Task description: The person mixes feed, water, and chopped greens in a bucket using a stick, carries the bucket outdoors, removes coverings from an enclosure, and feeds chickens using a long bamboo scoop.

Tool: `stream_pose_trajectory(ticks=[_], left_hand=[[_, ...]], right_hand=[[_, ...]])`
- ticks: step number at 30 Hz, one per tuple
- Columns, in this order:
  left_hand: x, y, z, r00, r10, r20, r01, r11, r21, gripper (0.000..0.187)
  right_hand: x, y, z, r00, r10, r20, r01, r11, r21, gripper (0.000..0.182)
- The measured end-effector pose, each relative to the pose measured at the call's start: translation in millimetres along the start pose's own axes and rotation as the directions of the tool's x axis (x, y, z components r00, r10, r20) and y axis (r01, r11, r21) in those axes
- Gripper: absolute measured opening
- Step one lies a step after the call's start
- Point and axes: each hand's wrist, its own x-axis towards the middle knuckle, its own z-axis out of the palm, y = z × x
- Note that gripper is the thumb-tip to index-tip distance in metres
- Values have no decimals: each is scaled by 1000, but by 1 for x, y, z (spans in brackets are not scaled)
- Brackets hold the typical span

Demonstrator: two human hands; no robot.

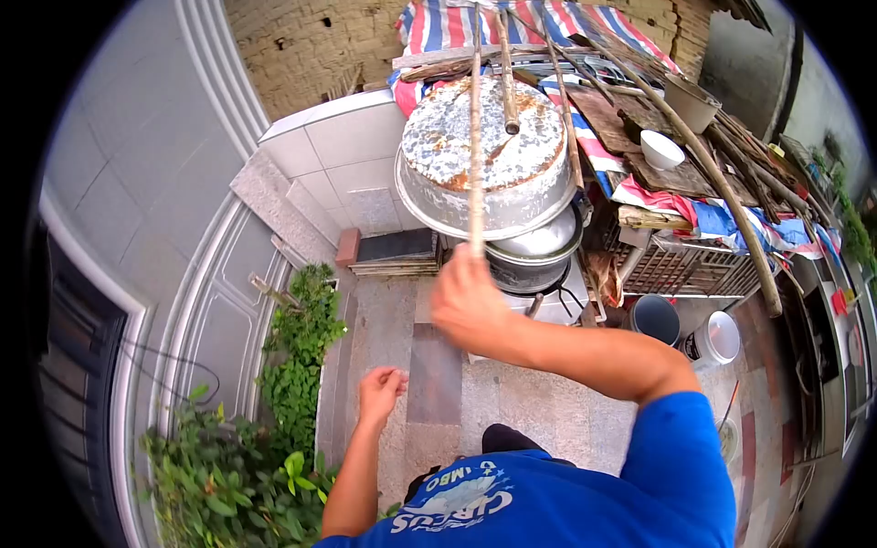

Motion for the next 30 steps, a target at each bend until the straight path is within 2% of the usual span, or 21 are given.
stream_pose_trajectory(ticks=[1,3,5,6,7,9,11,12,14,16,19,22,25,26,29,30], left_hand=[[20,14,5,998,40,53,-39,999,-7,18],[62,32,13,991,51,125,-49,999,-23,17],[104,39,23,981,72,179,-68,997,-29,16],[125,39,28,976,83,199,-81,997,-21,17],[143,40,33,971,92,221,-92,996,-7,17],[183,44,45,954,88,286,-101,994,34,17],[219,55,57,930,82,357,-125,987,97,17],[235,61,64,919,87,385,-147,981,129,17],[271,73,75,893,104,437,-189,969,156,17],[316,89,80,881,135,454,-222,964,145,17],[349,105,74,876,152,458,-254,952,170,17],[380,103,60,879,139,457,-246,952,183,16],[404,107,46,881,108,461,-207,964,170,16],[413,108,43,884,95,458,-186,970,157,17],[447,106,26,876,82,475,-167,976,140,17],[458,109,20,877,85,473,-173,974,145,17]], right_hand=[[-13,16,-10,997,71,-38,-70,997,34,37],[-43,45,-25,991,115,-67,-109,990,85,40],[-68,78,-58,959,284,-3,-279,944,175,46],[-78,93,-69,926,375,-31,-363,912,190,48],[-91,106,-80,840,543,10,-538,829,155,52],[-120,152,-82,716,692,-92,-697,717,-25,59],[-146,189,-77,420,907,-22,-906,418,-72,59],[-171,207,-57,447,893,-54,-890,437,-132,58],[-244,250,0,386,911,147,-905,405,-131,59],[-268,271,64,264,944,199,-917,310,-251,63],[-299,280,109,103,965,243,-923,184,-339,58],[-318,284,145,114,971,210,-919,183,-349,48],[-326,306,165,222,958,183,-896,274,-350,52],[-241,297,130,99,973,207,-867,187,-462,52],[-163,325,136,400,916,28,-906,400,-138,48],[-90,327,113,264,951,162,-961,274,-46,44]])
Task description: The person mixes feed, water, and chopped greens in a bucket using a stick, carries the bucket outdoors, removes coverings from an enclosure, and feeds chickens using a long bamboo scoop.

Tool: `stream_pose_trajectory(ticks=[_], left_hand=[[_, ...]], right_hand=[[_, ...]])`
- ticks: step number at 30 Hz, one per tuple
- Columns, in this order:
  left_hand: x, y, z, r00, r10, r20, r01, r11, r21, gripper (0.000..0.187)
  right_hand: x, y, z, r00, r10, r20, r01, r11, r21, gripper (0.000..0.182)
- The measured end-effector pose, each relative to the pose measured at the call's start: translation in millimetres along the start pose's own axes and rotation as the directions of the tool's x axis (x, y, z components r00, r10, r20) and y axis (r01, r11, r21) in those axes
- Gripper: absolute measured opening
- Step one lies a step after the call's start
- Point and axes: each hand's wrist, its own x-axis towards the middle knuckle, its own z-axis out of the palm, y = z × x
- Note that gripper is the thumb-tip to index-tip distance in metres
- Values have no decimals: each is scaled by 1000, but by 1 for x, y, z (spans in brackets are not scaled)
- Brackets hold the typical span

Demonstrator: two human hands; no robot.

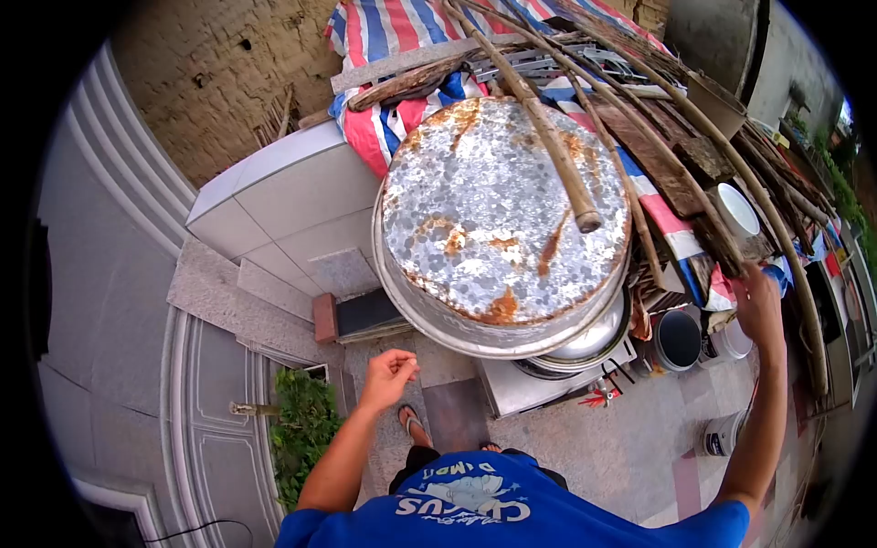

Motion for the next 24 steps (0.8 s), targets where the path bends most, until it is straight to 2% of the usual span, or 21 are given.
stream_pose_trajectory(ticks=[1,3,5,7,11,14,17,21,23,24], left_hand=[[8,4,-11,1000,6,-5,-6,1000,4,17],[28,8,-40,999,39,-17,-39,999,8,17],[47,3,-78,997,81,-21,-80,997,15,16],[70,-3,-121,995,59,-81,-55,997,46,16],[102,-32,-227,982,11,-190,-6,1000,28,21],[122,-50,-306,952,-27,-305,27,1000,-6,28],[146,-63,-374,916,-165,-365,147,986,-78,33],[189,-74,-430,896,-124,-425,56,984,-170,36],[213,-52,-442,896,-126,-425,47,980,-192,36],[227,-48,-448,896,-114,-429,26,978,-205,36]], right_hand=[[21,-69,-27,982,118,148,-132,987,93,41],[56,-125,-22,998,-65,21,62,994,88,39],[96,-183,-15,984,-179,2,178,981,72,40],[134,-227,-1,954,-287,-86,285,958,-31,41],[191,-328,13,976,-216,0,214,963,-163,40],[240,-350,39,970,-245,-12,239,954,-181,36],[262,-381,44,980,-200,13,198,957,-214,35],[285,-419,48,981,-194,21,194,949,-250,34],[299,-431,51,977,-210,-33,195,949,-246,34],[306,-437,55,983,-181,-12,171,945,-277,34]])
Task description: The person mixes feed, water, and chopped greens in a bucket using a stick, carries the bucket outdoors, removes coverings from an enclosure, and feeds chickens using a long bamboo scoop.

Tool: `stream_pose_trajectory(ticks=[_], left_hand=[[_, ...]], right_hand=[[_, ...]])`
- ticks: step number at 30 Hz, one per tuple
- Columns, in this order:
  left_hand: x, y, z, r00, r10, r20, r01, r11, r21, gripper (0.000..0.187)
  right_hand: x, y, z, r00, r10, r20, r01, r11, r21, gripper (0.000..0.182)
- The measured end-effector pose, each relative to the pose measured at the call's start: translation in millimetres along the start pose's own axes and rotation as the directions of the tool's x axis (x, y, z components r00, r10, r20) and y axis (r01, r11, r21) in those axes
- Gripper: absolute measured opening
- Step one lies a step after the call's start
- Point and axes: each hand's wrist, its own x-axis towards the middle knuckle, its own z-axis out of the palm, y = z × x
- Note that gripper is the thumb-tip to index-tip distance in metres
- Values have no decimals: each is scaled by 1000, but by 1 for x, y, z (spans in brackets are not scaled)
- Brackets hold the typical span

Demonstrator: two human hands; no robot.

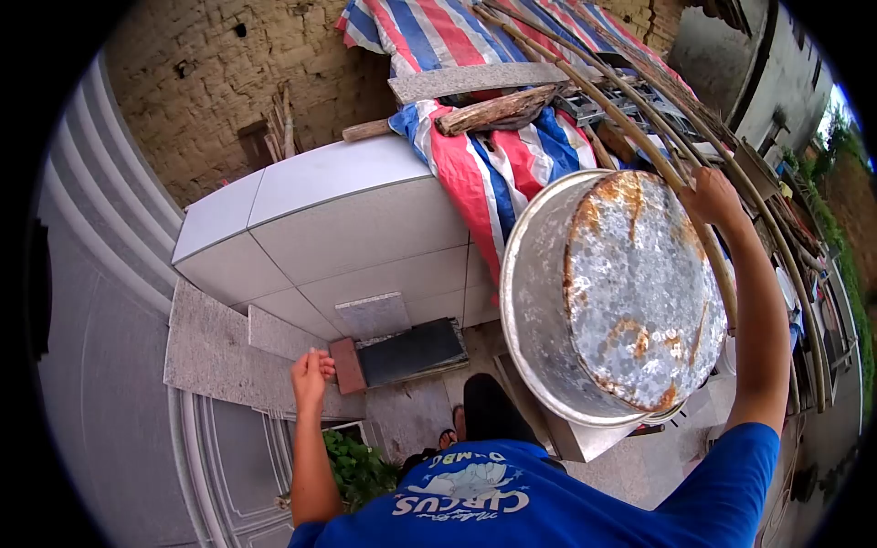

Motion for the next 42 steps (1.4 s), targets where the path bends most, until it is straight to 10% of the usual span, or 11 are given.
stream_pose_trajectory(ticks=[12,21,28,38,40,42], left_hand=[[172,132,33,830,557,-25,-536,809,240,27],[357,286,95,895,327,304,-375,920,115,31],[448,334,194,839,202,506,-282,955,87,17],[431,378,394,571,199,796,-163,978,-128,17],[420,379,439,432,357,828,-488,865,-118,17],[394,376,489,454,265,851,-276,950,-148,27]], right_hand=[[156,-45,85,998,66,-25,-68,995,-67,39],[299,-15,211,950,298,87,-289,951,-109,39],[337,-62,182,834,524,175,-515,852,-96,32],[150,-94,40,654,572,495,-736,633,241,18],[108,-135,7,625,590,510,-761,606,232,10],[62,-158,-5,606,605,516,-789,538,295,14]])
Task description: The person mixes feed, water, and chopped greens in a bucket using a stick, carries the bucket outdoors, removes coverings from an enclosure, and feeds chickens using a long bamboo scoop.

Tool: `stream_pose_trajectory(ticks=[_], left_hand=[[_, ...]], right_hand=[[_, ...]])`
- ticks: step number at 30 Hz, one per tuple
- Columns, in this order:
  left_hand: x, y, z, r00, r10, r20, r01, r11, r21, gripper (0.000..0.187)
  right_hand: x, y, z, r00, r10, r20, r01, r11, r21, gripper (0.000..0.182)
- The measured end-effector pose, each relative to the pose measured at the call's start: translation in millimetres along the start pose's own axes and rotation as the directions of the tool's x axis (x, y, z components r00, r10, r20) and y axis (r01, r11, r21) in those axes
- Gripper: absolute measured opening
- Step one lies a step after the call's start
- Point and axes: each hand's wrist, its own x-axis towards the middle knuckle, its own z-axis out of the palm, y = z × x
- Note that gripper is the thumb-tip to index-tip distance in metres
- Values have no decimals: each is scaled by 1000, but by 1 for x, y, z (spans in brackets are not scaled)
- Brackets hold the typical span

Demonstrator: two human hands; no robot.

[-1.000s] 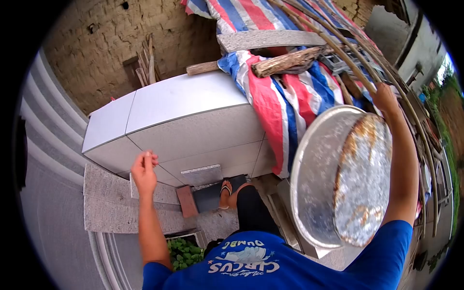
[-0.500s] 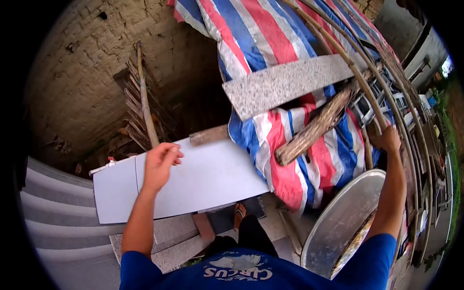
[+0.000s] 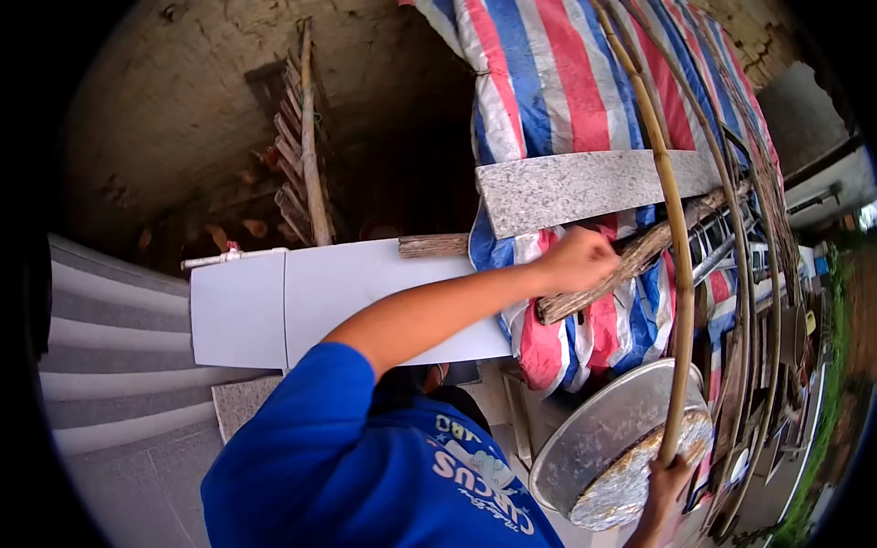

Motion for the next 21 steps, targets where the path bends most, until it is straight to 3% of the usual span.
stream_pose_trajectory(ticks=[1,3,5,6,7,8,9,11,12,13,15,17,19,21], left_hand=[[11,8,17,994,-73,81,81,992,-102,34],[30,19,50,967,-215,138,242,941,-236,40],[38,32,68,904,-396,159,427,846,-318,42],[40,29,82,889,-392,237,457,794,-402,41],[44,23,95,874,-378,305,484,734,-476,41],[48,17,105,861,-354,364,505,671,-542,41],[41,13,122,898,-348,268,439,710,-551,36],[12,21,131,835,-347,428,547,607,-576,31],[7,8,160,875,-301,378,481,626,-614,30],[-7,16,155,808,-277,520,578,541,-611,27],[-35,39,146,791,-252,557,586,573,-573,24],[-59,50,142,759,-195,621,595,595,-540,25],[-87,68,118,821,-169,546,488,703,-517,28],[-105,72,95,878,-107,466,396,709,-584,30]], right_hand=[[-36,-39,-2,995,94,18,-95,995,36,15],[-76,-15,2,990,138,-41,-139,990,-19,22],[-112,14,-2,989,144,-32,-141,986,85,22],[-133,31,-2,990,134,-50,-119,964,236,25],[-153,19,-10,985,174,-6,-172,979,109,29],[-168,-18,-25,967,245,63,-234,960,-151,38],[-171,-48,-33,940,323,110,-255,879,-402,51],[-193,-18,-37,963,268,-2,-245,877,-413,48],[-201,4,-38,973,231,-1,-208,876,-436,51],[-210,46,-33,980,189,-61,-198,913,-357,51],[-238,158,-22,947,-106,-304,0,944,-331,42],[-242,138,-25,947,-55,-316,-61,936,-346,41],[-233,115,-34,949,-47,-311,-69,934,-352,40],[-219,92,-46,946,-85,-312,-34,933,-357,40]])
